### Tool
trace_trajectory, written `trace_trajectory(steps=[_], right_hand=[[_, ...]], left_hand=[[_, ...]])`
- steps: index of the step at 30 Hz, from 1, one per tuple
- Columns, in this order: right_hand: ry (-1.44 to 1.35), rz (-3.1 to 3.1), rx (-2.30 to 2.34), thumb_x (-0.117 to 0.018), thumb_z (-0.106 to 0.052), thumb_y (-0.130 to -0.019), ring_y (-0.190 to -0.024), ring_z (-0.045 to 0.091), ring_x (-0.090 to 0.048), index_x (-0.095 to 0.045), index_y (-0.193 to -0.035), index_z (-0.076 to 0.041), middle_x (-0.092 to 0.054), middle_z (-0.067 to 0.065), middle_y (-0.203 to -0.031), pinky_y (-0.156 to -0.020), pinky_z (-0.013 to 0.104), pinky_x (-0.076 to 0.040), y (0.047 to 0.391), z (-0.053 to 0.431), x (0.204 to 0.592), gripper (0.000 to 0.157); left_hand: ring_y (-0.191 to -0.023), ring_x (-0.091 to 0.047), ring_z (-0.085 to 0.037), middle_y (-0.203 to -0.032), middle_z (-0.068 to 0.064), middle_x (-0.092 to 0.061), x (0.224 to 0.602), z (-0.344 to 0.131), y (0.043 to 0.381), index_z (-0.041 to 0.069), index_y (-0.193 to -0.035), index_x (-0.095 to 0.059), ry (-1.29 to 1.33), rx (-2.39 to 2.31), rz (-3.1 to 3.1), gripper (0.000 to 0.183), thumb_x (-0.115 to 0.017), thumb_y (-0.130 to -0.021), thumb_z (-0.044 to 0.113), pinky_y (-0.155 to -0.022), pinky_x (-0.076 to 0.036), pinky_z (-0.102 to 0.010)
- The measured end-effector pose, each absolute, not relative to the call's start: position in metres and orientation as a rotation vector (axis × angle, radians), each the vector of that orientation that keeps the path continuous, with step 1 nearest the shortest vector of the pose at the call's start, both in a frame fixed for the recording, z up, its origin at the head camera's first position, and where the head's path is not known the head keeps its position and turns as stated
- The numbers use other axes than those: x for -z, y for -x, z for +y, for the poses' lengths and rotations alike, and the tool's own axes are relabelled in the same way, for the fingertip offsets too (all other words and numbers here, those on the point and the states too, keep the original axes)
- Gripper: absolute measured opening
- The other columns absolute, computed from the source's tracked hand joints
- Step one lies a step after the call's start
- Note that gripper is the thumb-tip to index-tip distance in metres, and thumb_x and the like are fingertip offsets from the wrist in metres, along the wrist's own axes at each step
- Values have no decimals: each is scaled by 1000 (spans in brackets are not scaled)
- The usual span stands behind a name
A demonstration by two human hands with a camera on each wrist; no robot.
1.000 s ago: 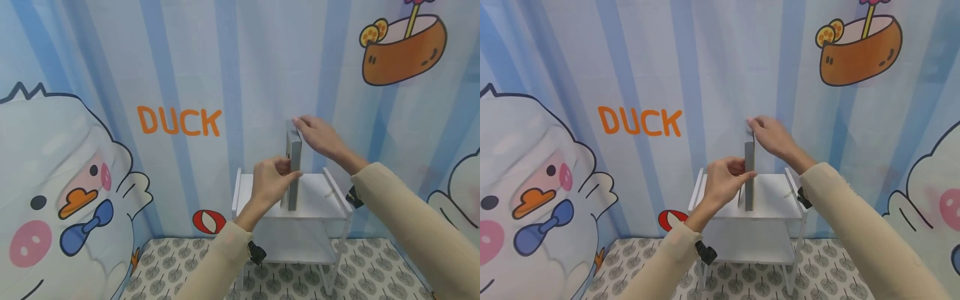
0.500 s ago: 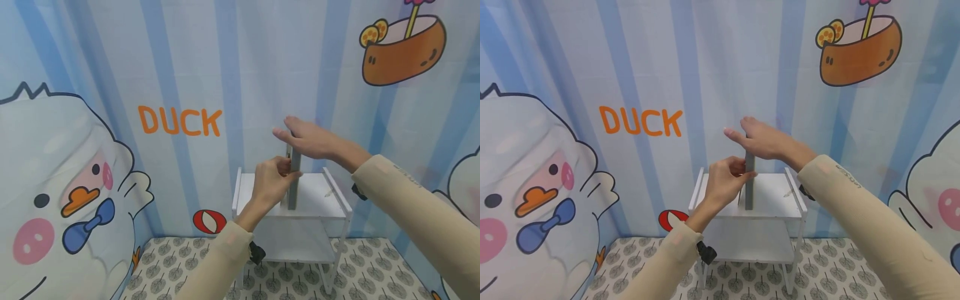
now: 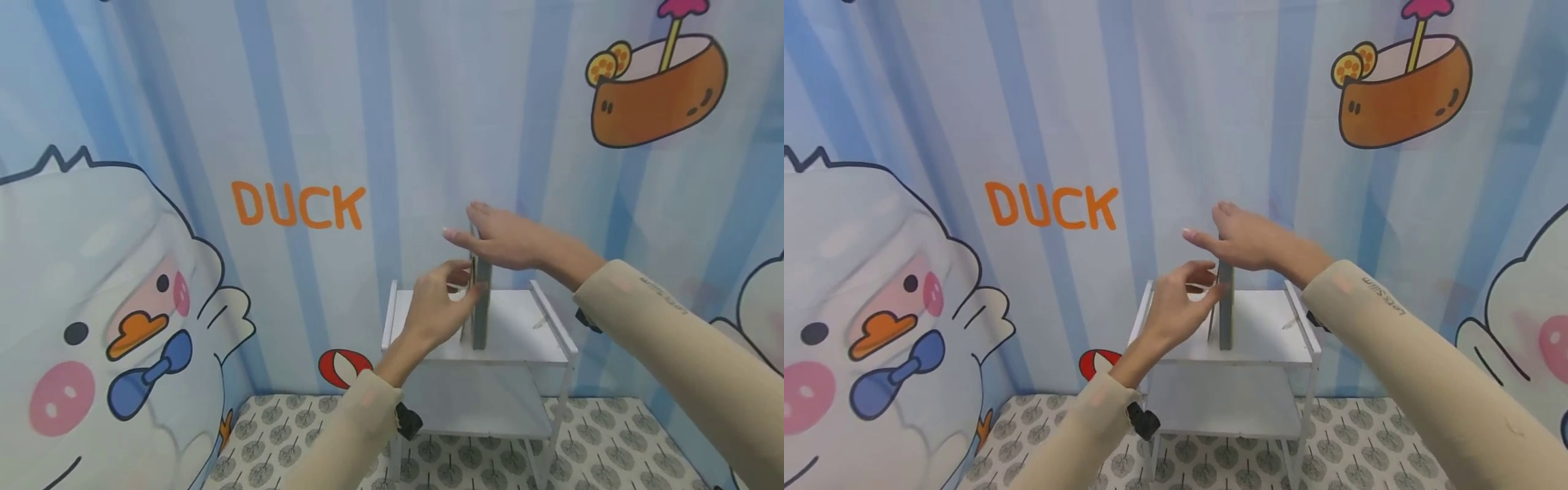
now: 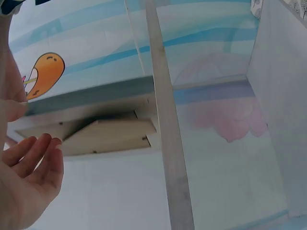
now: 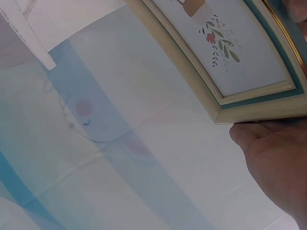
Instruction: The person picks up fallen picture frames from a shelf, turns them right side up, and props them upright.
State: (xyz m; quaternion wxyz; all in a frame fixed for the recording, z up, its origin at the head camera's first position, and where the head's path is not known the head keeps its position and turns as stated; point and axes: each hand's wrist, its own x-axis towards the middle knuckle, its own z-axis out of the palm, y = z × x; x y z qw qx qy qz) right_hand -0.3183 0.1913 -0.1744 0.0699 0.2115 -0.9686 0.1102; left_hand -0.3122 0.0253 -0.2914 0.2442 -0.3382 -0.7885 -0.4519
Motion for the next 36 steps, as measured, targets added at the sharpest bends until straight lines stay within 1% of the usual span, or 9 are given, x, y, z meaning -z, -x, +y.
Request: trace_trajectory(steps=[3, 6, 10, 13, 17, 20, 28, 32, 36], right_hand=[[-645, -2917, -308, -36, -66, -108, -163, 44, -15, -16, -165, 7, -12, 27, -175, -132, 62, -18, 320, 188, 177, 94], [-647, -2920, -281, -35, -67, -108, -163, 44, -15, -17, -165, 8, -13, 27, -174, -132, 61, -18, 321, 187, 179, 95], [-638, -2915, -264, -36, -65, -108, -163, 44, -16, -18, -164, 9, -14, 28, -174, -132, 60, -19, 322, 187, 180, 94], [-641, -2911, -256, -35, -65, -108, -163, 44, -17, -19, -164, 9, -15, 28, -174, -132, 60, -19, 322, 186, 180, 94], [-644, -2899, -251, -36, -64, -109, -162, 45, -19, -19, -164, 10, -16, 29, -174, -132, 60, -21, 322, 187, 180, 93], [-644, -2889, -254, -37, -62, -109, -162, 45, -20, -18, -164, 9, -15, 29, -174, -131, 60, -22, 321, 186, 180, 92], [-624, -2891, -230, -41, -62, -108, -161, 45, -23, -19, -164, 7, -16, 28, -174, -131, 61, -24, 320, 184, 177, 92], [-614, -2899, -210, -44, -62, -108, -161, 44, -24, -18, -165, 7, -16, 27, -174, -130, 60, -26, 320, 182, 177, 93], [-633, -2896, -172, -47, -62, -106, -160, 44, -26, -21, -164, 8, -19, 27, -174, -130, 59, -27, 322, 176, 177, 94]], left_hand=[[-111, -75, -25, -119, -13, -78, 296, 17, 314, 3, -134, -67, 871, 1304, -2188, 38, -60, -108, 29, -97, -62, -36], [-116, -75, -26, -126, -13, -76, 300, 12, 316, 4, -134, -68, 835, 1316, -2258, 38, -55, -110, 30, -99, -62, -37], [-120, -74, -29, -134, -17, -73, 305, 12, 319, 1, -137, -67, 856, 1273, -2365, 39, -60, -108, 26, -100, -62, -37], [-118, -75, -31, -133, -19, -73, 310, 13, 321, -2, -136, -67, 870, 1257, -2407, 40, -66, -105, 22, -100, -62, -40], [-118, -75, -31, -131, -20, -74, 316, 14, 324, -4, -137, -66, 899, 1254, -2440, 42, -69, -103, 21, -99, -62, -38], [-117, -76, -29, -131, -19, -74, 315, 14, 324, -3, -138, -66, 905, 1238, -2452, 43, -70, -102, 21, -98, -63, -35], [-116, -76, -28, -130, -18, -75, 312, 8, 330, -2, -138, -66, 923, 1210, -2458, 42, -71, -101, 19, -97, -63, -36], [-116, -76, -27, -131, -15, -75, 310, 1, 332, 1, -137, -68, 910, 1217, -2475, 41, -73, -101, 19, -97, -63, -38], [-113, -77, -26, -128, -15, -76, 310, -6, 335, 0, -134, -70, 924, 1215, -2471, 37, -72, -101, 16, -96, -63, -40]])
